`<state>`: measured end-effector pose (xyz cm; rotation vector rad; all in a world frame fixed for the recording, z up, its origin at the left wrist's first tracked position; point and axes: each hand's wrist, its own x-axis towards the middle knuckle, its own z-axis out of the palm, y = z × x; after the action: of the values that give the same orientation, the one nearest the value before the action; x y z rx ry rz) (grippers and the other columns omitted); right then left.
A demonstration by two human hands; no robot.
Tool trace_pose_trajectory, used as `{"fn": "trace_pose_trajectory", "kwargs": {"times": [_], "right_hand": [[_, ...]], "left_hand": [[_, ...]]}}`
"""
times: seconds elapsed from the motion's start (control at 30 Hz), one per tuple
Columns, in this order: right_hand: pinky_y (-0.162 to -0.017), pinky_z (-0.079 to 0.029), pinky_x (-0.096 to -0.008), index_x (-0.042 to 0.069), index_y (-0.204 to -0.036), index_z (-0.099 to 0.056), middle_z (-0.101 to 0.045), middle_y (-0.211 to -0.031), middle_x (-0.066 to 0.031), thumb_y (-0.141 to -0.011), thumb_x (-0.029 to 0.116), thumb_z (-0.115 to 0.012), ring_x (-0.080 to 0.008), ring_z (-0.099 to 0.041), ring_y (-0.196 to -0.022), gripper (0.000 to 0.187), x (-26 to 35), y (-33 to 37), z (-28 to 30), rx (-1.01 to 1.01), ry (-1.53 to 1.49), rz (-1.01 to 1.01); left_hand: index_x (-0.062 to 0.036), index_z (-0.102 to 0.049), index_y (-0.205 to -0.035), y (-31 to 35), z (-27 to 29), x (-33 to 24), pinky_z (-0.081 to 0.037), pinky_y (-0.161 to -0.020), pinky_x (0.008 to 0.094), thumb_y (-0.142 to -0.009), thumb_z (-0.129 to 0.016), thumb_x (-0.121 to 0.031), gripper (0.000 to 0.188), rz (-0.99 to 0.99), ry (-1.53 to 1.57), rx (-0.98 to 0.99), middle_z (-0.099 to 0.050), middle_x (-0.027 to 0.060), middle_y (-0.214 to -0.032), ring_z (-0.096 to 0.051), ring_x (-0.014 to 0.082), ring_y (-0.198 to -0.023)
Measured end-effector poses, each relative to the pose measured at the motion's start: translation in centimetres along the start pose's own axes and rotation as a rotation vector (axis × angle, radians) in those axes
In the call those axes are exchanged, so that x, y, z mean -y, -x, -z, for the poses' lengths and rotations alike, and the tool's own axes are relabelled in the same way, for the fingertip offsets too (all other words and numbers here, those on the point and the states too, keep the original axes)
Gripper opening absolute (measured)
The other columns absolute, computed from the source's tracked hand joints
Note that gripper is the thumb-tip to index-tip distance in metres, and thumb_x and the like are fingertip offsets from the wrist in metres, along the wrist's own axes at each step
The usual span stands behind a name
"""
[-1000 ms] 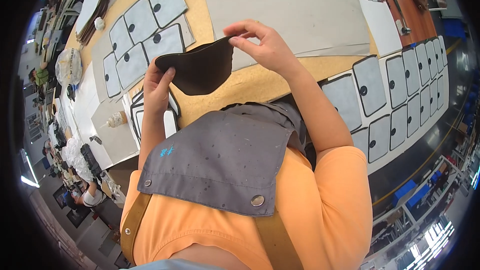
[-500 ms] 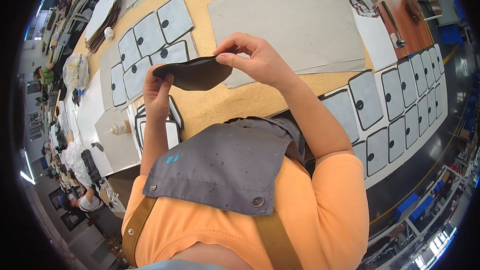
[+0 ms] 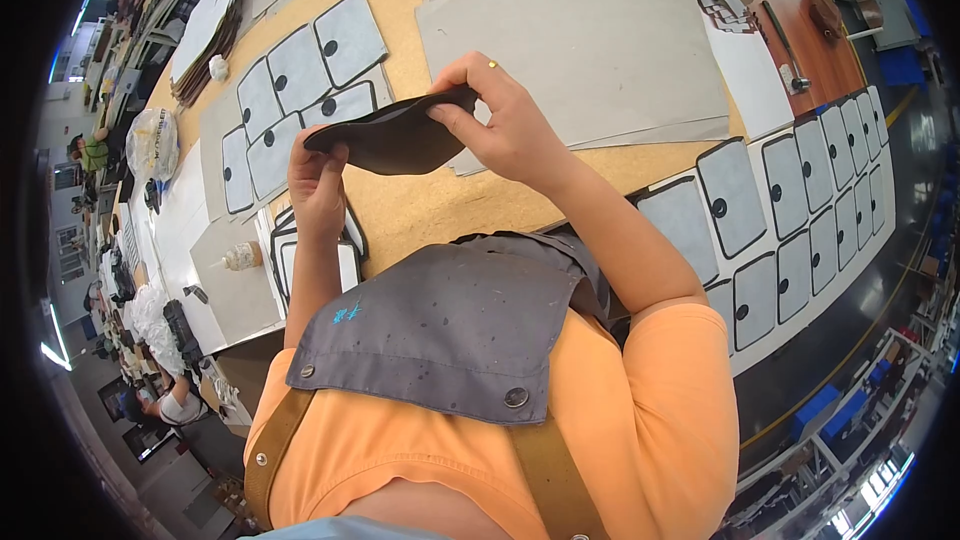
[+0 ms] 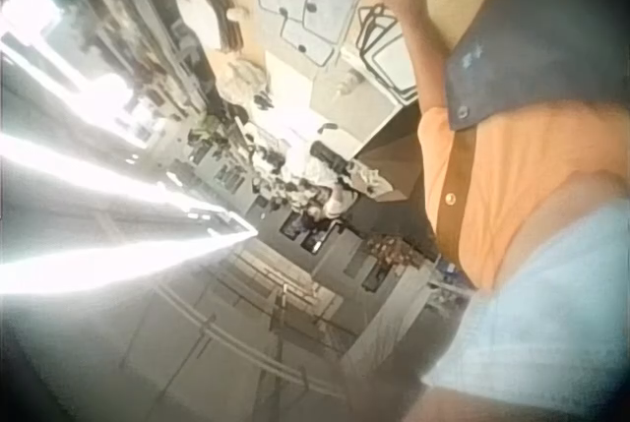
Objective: Assembling and inspecting leather pouch components by aligning layers and checking edges.
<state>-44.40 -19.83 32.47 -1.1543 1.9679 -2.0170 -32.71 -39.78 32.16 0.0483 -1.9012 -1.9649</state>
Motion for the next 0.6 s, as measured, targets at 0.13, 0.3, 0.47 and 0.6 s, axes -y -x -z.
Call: {"fn": "trace_pose_trajectory", "kwargs": {"times": [0.13, 0.3, 0.47, 0.6], "right_hand": [[-0.08, -0.042, -0.0269, 0.002, -0.097, -0.053, -0.05, -0.097, -0.0032, -0.085, -0.001, -0.055, -0.0122, -0.05, -0.09, 0.012, 0.6, -0.1, 0.7, 0.073, -0.273, -0.204], [-0.079, -0.042, -0.025, 0.002, -0.095, -0.056, -0.052, -0.093, -0.0015, -0.085, 0.004, -0.058, -0.0108, -0.051, -0.089, 0.01, 0.1, 0.0, 1.0, 0.104, -0.347, -0.25], [-0.078, -0.042, -0.0242, 0.004, -0.092, -0.058, -0.054, -0.089, -0.0003, -0.083, 0.008, -0.062, -0.0104, -0.052, -0.087, 0.011, -0.1, 0.0, 1.1, 0.082, -0.334, -0.27], [-0.083, -0.039, -0.0278, 0.004, -0.093, -0.059, -0.056, -0.093, -0.0036, -0.083, 0.003, -0.06, -0.0142, -0.052, -0.091, 0.01, 0.8, -0.3, 1.1, 0.123, -0.138, -0.169]], "left_hand": [[-0.0008, -0.052, -0.102, 0.0, 0.3, 0.3, -0.039, -0.079, 0.0233, -0.086, -0.049, 0.007, 0.018, -0.039, -0.035, 0.018, -0.054, 0.0039, -0.092, -0.05, 0.0107, -0.085], [-0.0008, -0.052, -0.102, 0.0, 0.2, 0.2, -0.039, -0.079, 0.0235, -0.086, -0.048, 0.008, 0.019, -0.05, -0.039, 0.026, -0.054, 0.0044, -0.092, -0.05, 0.0113, -0.085], [-0.0008, -0.052, -0.102, -0.2, 0.2, 0.1, -0.04, -0.08, 0.0241, -0.086, -0.047, 0.009, 0.019, -0.066, -0.05, 0.044, -0.054, 0.005, -0.093, -0.051, 0.0121, -0.086], [-0.0007, -0.052, -0.102, -0.2, 0.1, 0.2, -0.04, -0.082, 0.0251, -0.086, -0.045, 0.011, 0.021, -0.09, -0.101, 0.056, -0.054, 0.0059, -0.094, -0.052, 0.013, -0.088]]}}
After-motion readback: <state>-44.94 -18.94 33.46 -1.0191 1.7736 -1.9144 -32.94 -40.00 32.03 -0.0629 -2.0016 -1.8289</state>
